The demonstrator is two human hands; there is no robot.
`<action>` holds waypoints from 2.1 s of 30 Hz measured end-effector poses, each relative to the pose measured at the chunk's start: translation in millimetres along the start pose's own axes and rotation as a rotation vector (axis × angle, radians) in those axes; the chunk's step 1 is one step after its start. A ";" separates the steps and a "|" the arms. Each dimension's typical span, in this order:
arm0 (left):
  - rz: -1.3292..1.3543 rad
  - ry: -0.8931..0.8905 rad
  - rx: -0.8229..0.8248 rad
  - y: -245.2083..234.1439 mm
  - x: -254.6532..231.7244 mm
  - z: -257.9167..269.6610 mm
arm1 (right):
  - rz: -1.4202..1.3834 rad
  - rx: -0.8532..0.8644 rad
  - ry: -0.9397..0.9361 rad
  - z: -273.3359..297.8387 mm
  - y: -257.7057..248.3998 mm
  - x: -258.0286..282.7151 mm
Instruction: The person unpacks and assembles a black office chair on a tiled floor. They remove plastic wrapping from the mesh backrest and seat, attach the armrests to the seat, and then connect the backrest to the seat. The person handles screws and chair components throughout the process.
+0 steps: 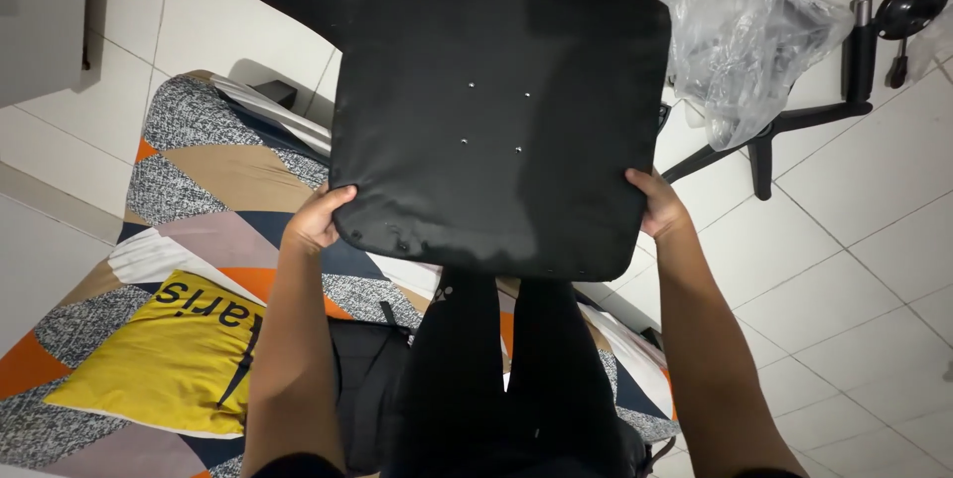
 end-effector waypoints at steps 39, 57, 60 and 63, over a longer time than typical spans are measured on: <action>-1.438 0.442 -0.295 155.2 -10.1 -21.9 | 2.589 0.645 -1.152 -39.1 278.1 -8.6; -1.443 0.398 -0.223 219.2 -2.4 -76.4 | 0.554 -0.324 -0.721 -89.8 141.9 -1.3; -1.425 0.336 -0.208 212.4 -5.9 -80.0 | 0.474 -0.277 -0.580 -91.7 171.0 -47.5; -1.394 0.307 -0.186 206.6 -9.0 -78.0 | 0.518 -0.320 -0.550 -98.4 192.1 -57.0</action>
Point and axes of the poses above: each hand's wrist, its own z-axis away from the middle knuckle, its own y-axis out of the palm, x = y × z, the point moved 6 cm from there along -z, towards the middle knuckle, and after that the axes turned 8 degrees about -z, right-handed, at the moved point
